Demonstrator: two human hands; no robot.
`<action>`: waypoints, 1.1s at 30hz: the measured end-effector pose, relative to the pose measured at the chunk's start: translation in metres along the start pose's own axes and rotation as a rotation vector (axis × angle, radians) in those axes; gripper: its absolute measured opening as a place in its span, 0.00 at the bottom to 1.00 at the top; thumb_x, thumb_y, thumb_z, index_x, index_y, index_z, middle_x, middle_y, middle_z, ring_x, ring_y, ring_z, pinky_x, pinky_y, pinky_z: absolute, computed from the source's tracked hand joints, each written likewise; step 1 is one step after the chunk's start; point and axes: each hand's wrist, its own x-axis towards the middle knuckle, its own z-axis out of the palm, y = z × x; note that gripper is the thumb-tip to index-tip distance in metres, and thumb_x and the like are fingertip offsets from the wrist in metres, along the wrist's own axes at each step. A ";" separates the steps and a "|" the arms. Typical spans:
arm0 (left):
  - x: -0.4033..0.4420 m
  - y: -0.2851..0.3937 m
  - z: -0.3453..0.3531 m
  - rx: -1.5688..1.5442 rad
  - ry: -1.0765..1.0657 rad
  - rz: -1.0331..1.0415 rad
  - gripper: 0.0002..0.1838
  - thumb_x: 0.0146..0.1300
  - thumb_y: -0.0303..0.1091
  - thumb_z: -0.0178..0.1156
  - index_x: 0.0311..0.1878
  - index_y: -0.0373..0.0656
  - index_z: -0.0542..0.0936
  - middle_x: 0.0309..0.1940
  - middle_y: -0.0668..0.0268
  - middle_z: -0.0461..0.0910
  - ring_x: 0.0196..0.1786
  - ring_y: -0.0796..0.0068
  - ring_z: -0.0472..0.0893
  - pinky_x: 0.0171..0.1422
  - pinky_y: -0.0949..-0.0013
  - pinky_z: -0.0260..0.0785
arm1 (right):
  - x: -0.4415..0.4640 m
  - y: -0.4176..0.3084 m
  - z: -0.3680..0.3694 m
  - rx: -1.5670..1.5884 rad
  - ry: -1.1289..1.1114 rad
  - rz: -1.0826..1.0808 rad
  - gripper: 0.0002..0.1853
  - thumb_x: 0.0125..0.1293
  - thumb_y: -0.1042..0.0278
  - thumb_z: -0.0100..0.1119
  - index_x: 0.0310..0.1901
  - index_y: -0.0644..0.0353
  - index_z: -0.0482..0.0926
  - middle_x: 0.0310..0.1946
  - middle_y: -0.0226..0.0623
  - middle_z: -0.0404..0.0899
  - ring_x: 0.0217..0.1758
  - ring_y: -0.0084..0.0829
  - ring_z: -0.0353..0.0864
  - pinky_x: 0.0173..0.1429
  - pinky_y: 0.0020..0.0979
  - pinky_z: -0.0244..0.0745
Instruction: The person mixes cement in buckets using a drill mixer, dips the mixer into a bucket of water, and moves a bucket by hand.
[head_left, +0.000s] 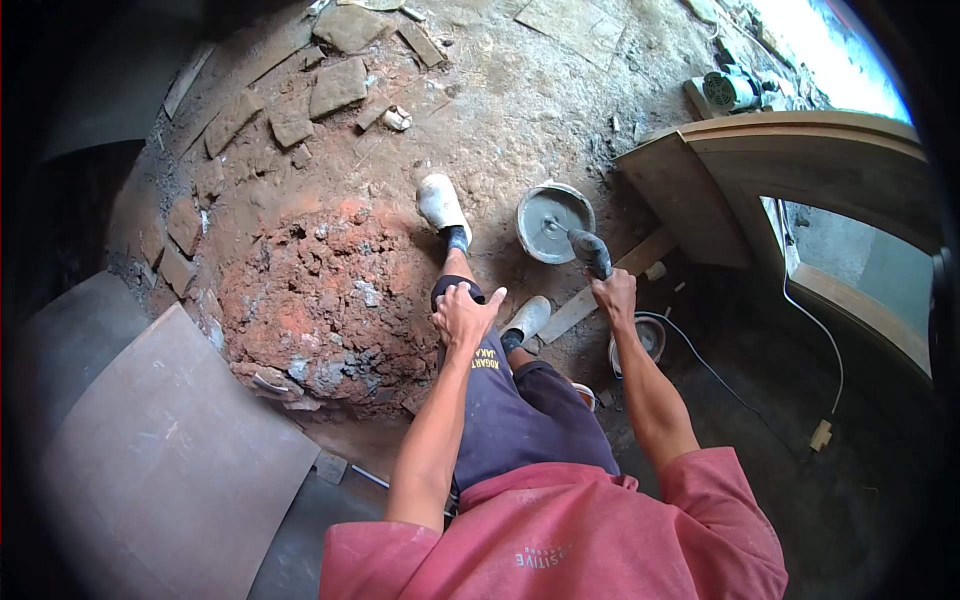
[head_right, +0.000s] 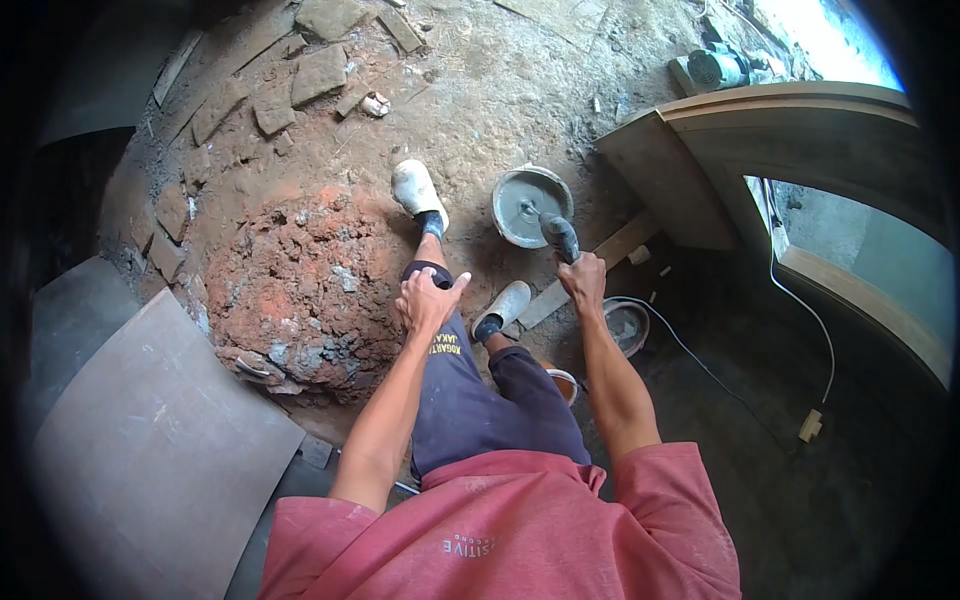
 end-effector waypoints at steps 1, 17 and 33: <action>0.000 -0.001 0.001 -0.001 0.000 -0.002 0.45 0.51 0.70 0.66 0.60 0.39 0.79 0.63 0.53 0.75 0.68 0.46 0.70 0.69 0.41 0.61 | 0.001 0.000 0.001 -0.003 0.002 -0.005 0.23 0.59 0.50 0.67 0.34 0.69 0.85 0.30 0.63 0.80 0.40 0.61 0.83 0.45 0.52 0.76; 0.004 -0.002 -0.009 0.066 0.084 0.079 0.48 0.53 0.73 0.62 0.64 0.39 0.77 0.69 0.56 0.68 0.79 0.50 0.55 0.81 0.38 0.33 | 0.003 -0.004 -0.005 -0.045 -0.006 0.016 0.23 0.59 0.50 0.65 0.35 0.68 0.86 0.31 0.61 0.82 0.40 0.60 0.83 0.46 0.52 0.77; 0.007 -0.010 -0.002 0.040 0.060 0.054 0.51 0.52 0.75 0.60 0.66 0.39 0.75 0.72 0.54 0.66 0.79 0.54 0.54 0.83 0.42 0.32 | -0.013 0.032 0.003 -0.060 -0.021 0.032 0.23 0.58 0.50 0.66 0.34 0.68 0.85 0.31 0.61 0.82 0.41 0.60 0.83 0.47 0.52 0.77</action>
